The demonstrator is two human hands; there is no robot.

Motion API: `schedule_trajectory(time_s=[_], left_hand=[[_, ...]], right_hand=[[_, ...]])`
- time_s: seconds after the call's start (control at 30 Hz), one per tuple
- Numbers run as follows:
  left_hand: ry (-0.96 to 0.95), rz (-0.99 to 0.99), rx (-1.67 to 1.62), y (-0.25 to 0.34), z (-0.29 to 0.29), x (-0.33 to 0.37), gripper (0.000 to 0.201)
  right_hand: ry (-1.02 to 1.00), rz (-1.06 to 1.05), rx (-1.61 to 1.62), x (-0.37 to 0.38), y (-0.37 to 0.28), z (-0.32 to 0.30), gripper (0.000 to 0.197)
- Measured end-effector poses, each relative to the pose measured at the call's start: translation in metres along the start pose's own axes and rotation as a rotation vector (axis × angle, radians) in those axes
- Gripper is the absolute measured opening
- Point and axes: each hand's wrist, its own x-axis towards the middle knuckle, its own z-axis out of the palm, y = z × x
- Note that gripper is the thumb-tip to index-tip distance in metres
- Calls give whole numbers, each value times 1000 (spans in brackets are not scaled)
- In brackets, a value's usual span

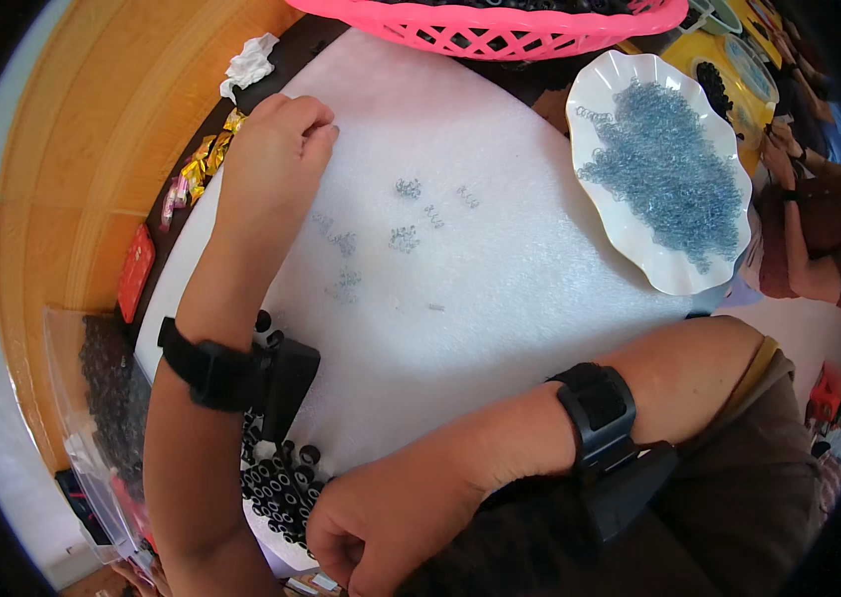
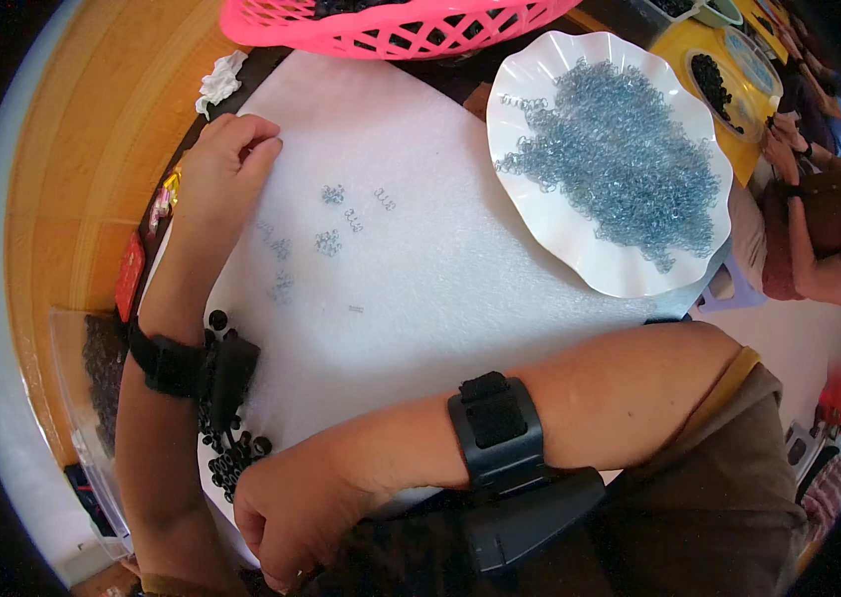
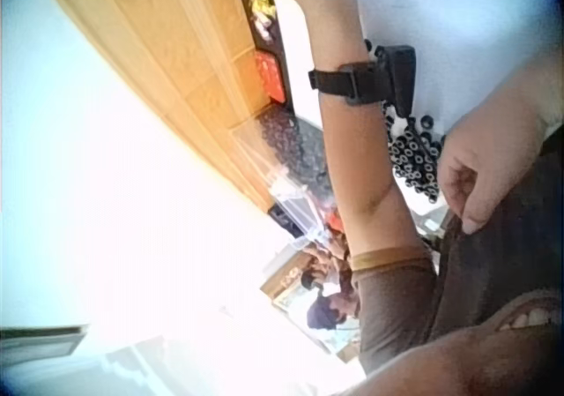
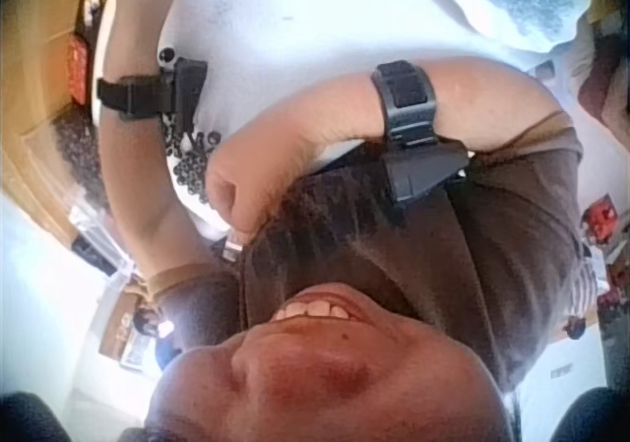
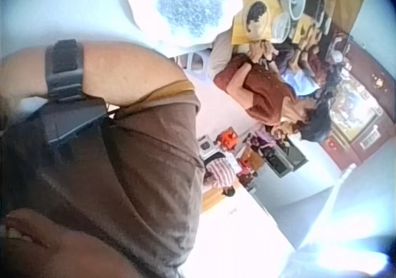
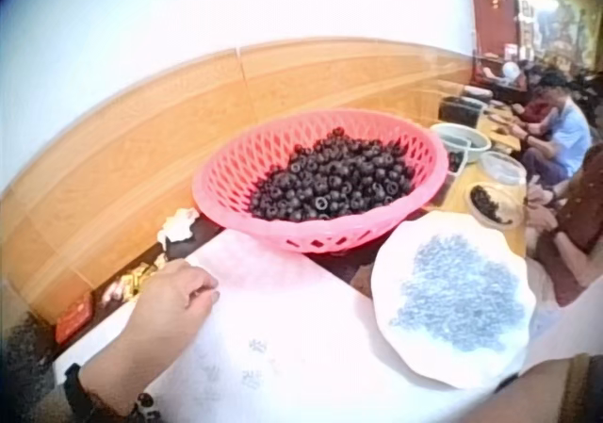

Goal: Assembling small black rubber gaskets into black plastic circular housings.

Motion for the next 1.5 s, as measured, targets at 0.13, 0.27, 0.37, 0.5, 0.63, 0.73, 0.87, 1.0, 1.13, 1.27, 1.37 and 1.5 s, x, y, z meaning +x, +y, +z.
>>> schedule_trajectory(time_s=[0.13, 0.27, 0.37, 0.5, 0.63, 0.73, 0.87, 1.0, 1.13, 1.27, 1.37, 1.5], left_hand=[[48, 96, 118, 2, -9, -7, 13], [49, -184, -291, 29, -64, -50, 12], [154, -354, -548, 57, -114, -104, 18], [325, -619, -621, 89, -139, -185, 18], [325, -782, -870, 116, -138, -238, 15], [388, -515, -992, 108, -124, -259, 18], [337, -468, -894, 108, -120, -273, 15], [331, -427, -815, 105, -114, -286, 14], [358, -314, -658, 101, -112, -292, 15], [217, -299, -496, 104, -118, -295, 19], [170, -203, -410, 100, -117, -303, 22], [134, -410, -464, 118, -116, -306, 25]], right_hand=[[13, -27, 25, 7, 6, -2, 24], [203, -155, 204, 7, 3, 3, 21], [418, -298, 269, 7, 0, 1, 28], [520, -230, 275, 3, -11, 9, 27], [501, -250, 210, 15, -6, 18, 21], [535, -237, 149, 20, -4, 31, 20], [547, -168, 142, 31, 3, 45, 19], [582, -185, 98, 36, 9, 51, 18], [631, -103, -16, 39, -1, 51, 25], [598, -167, -1, 38, 9, 48, 24], [608, -153, 59, 39, 12, 50, 24], [618, -118, 75, 36, 17, 50, 23]])
